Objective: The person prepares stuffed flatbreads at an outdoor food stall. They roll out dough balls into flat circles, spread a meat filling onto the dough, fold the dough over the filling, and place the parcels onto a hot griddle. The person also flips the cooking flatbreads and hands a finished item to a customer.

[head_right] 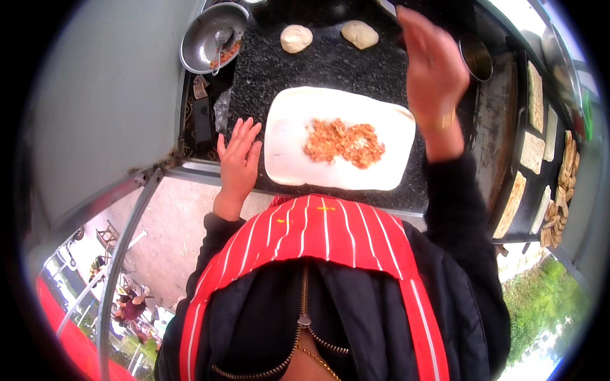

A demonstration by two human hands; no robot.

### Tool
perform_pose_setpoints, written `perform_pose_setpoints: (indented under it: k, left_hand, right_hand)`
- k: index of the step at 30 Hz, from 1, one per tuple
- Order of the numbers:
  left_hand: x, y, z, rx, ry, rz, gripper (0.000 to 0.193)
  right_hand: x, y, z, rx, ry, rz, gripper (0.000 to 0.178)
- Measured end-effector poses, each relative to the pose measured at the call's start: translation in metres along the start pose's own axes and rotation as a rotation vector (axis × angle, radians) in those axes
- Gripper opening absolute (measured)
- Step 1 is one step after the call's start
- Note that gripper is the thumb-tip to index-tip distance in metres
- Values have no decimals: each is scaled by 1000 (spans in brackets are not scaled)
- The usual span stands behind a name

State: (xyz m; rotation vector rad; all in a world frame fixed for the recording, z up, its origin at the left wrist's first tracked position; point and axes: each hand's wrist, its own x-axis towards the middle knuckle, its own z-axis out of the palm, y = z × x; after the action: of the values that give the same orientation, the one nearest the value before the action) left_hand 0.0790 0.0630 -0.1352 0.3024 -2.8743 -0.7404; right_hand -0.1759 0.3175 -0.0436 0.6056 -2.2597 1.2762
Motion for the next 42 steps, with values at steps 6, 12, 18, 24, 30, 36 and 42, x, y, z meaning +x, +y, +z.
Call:
perform_pose_setpoints:
  k: [6, 12, 18, 24, 30, 36, 42]
  left_hand:
    - [-25, 28, 13, 9, -29, -43, 36]
    - [-44, 45, 45, 278, -137, 35, 54]
    - [-90, 54, 35, 266, -356, -340, 54]
    - [-117, 46, 19, 153, -195, -322, 51]
    - [-183, 67, 18, 154, -249, -491, 49]
    - [-182, 109, 6, -618, 85, -874, 57]
    - [-125, 145, 27, -1772, 206, 58, 66]
  right_hand:
    - [-156, 19, -78, -356, -437, -177, 28]
    - [-157, 19, -73, -270, -816, 466, 18]
    - [-76, 42, -45, -214, -772, 275, 19]
    - [115, 12, 19, -575, -8, -77, 10]
    - [153, 70, 135, -738, -505, -305, 15]
    - [-36, -75, 91, 196, -278, -404, 31]
    - [-228, -151, -19, 571, -156, -526, 51]
